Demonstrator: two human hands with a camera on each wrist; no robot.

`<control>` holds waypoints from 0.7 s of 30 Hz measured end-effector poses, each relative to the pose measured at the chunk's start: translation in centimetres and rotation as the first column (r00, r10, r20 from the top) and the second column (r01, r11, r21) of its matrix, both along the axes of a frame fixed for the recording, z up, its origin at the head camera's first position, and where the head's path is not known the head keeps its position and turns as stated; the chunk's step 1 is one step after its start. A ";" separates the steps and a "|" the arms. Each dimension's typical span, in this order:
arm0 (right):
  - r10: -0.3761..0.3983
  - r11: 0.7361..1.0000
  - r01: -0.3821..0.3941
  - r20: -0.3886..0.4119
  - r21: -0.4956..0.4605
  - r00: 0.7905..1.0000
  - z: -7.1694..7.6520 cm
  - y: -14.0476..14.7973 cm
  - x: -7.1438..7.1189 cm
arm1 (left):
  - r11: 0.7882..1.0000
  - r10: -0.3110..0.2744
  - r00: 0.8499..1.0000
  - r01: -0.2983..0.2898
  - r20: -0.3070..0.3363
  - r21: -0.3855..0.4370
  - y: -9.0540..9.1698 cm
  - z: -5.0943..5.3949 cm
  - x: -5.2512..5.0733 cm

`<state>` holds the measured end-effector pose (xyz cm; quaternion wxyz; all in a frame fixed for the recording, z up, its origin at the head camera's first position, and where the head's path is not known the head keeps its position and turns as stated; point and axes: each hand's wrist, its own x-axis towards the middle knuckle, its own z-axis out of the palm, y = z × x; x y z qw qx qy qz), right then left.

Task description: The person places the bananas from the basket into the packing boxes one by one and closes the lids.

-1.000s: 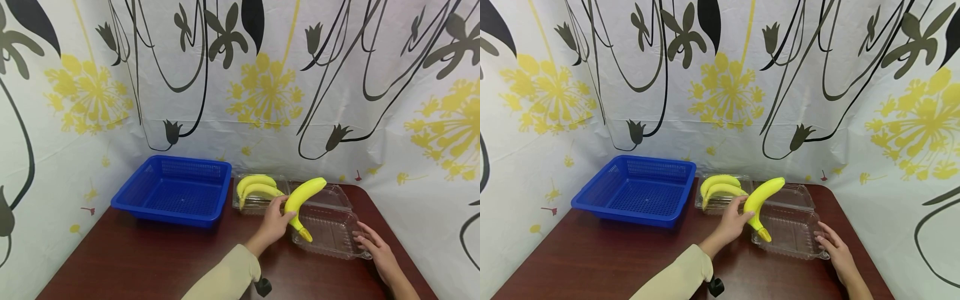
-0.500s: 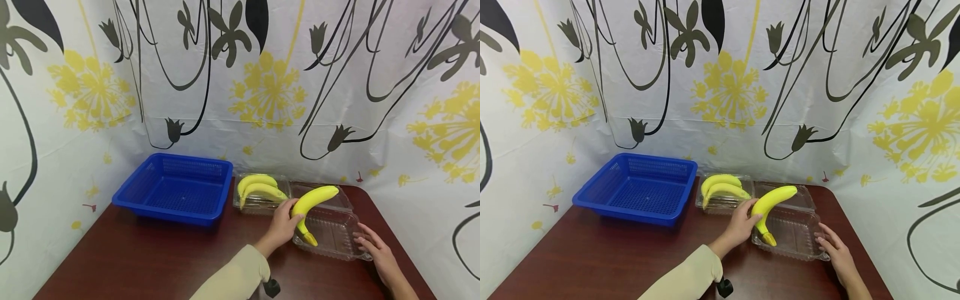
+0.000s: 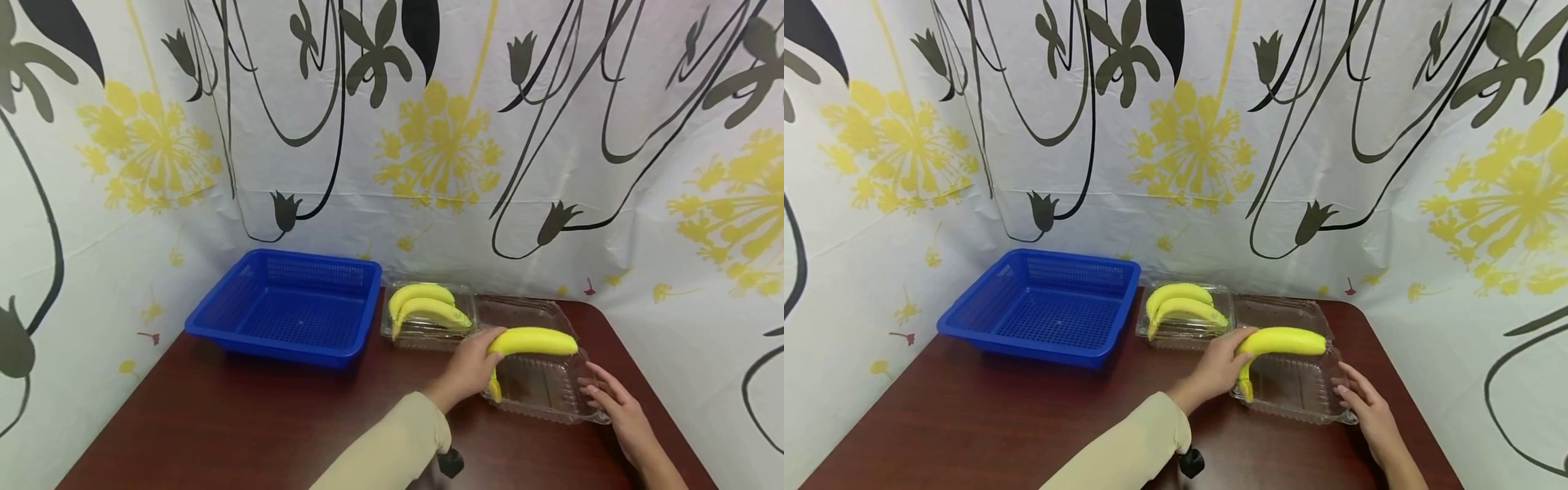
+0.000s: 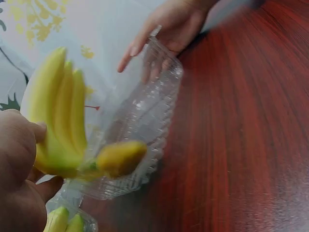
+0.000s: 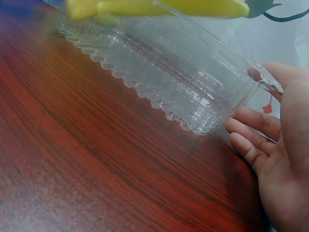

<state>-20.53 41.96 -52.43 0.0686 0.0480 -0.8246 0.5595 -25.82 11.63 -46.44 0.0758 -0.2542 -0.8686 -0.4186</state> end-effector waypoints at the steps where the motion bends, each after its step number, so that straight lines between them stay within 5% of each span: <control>1: -0.004 1.000 0.004 -0.001 -0.002 1.000 0.0 0.0 0.0 | 1.000 0.000 1.000 0.000 -0.002 -0.021 0.2 -0.1 0.1; 10: 0.023 1.000 -0.023 -0.005 -0.007 1.000 0.2 0.0 0.2 | 0.990 -0.048 0.992 0.031 -0.120 -0.141 0.2 -0.9 0.9; 21: 0.026 0.999 -0.026 -0.005 -0.020 1.000 0.1 0.1 0.1 | 0.984 -0.022 0.997 0.009 -0.068 -0.175 0.9 -0.3 0.7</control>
